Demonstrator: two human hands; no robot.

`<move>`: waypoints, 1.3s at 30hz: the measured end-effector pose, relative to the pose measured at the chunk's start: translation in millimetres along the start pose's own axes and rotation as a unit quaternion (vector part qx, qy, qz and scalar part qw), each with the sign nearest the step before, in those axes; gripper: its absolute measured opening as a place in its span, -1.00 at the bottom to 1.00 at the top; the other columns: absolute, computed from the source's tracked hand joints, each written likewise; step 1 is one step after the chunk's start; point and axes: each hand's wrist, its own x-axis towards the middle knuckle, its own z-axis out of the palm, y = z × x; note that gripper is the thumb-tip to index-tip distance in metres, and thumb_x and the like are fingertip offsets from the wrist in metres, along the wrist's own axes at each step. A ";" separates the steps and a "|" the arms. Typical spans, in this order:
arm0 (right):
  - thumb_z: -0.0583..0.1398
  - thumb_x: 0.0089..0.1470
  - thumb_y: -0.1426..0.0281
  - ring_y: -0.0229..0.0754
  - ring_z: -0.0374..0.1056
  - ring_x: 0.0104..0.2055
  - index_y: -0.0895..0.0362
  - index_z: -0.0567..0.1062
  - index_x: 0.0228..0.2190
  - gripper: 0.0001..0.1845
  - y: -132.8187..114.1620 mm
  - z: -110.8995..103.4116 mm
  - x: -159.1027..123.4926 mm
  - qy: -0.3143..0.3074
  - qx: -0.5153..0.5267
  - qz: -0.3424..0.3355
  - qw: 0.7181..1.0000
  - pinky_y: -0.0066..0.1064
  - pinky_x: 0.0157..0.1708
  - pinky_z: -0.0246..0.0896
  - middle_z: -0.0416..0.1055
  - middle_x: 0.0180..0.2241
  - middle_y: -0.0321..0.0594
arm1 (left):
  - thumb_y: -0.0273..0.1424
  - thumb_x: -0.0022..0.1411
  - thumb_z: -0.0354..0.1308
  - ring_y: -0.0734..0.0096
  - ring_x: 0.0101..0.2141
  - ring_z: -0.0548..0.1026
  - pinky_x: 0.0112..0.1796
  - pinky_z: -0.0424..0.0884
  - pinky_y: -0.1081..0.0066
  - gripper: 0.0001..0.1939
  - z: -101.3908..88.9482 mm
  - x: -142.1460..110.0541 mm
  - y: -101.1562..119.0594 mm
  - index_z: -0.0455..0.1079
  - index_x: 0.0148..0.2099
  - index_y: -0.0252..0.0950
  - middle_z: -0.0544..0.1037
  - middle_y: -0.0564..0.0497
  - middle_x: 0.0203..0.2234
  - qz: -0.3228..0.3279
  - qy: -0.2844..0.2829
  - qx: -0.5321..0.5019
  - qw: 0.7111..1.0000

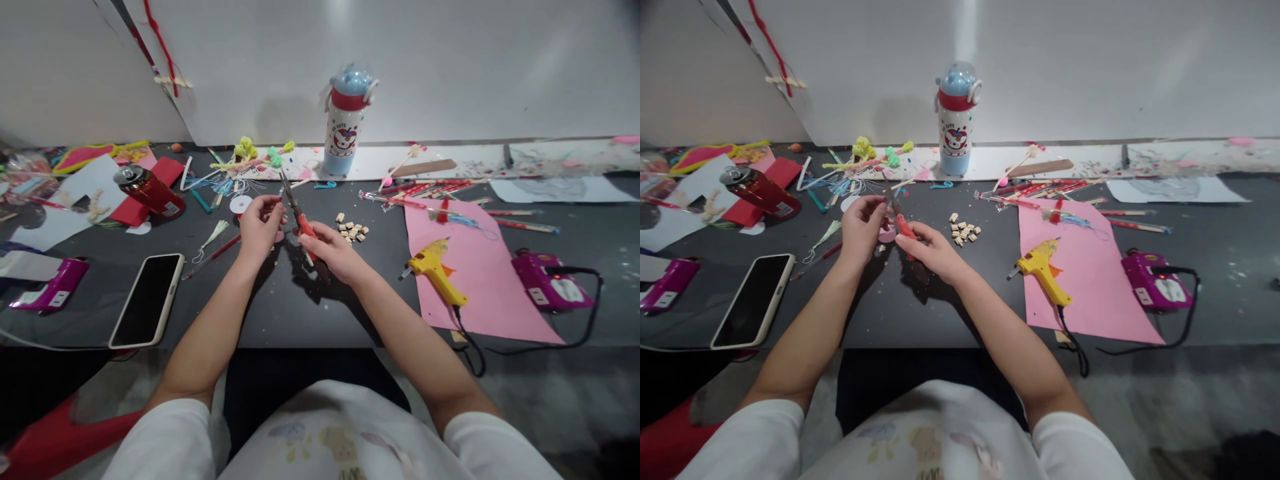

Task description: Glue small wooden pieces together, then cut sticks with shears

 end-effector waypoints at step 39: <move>0.26 0.11 0.08 -0.35 0.12 -0.38 0.10 0.44 -0.31 -0.66 2.2 2.1 -3.6 -0.037 -0.005 0.043 0.998 -0.48 -0.37 -0.02 0.21 -0.42 -0.38 | -0.33 0.11 0.32 0.61 -0.64 0.43 -0.61 0.33 0.61 -0.83 -5.9 6.0 -3.9 0.44 -0.30 -0.28 0.48 0.11 -0.58 0.087 0.035 0.027 0.995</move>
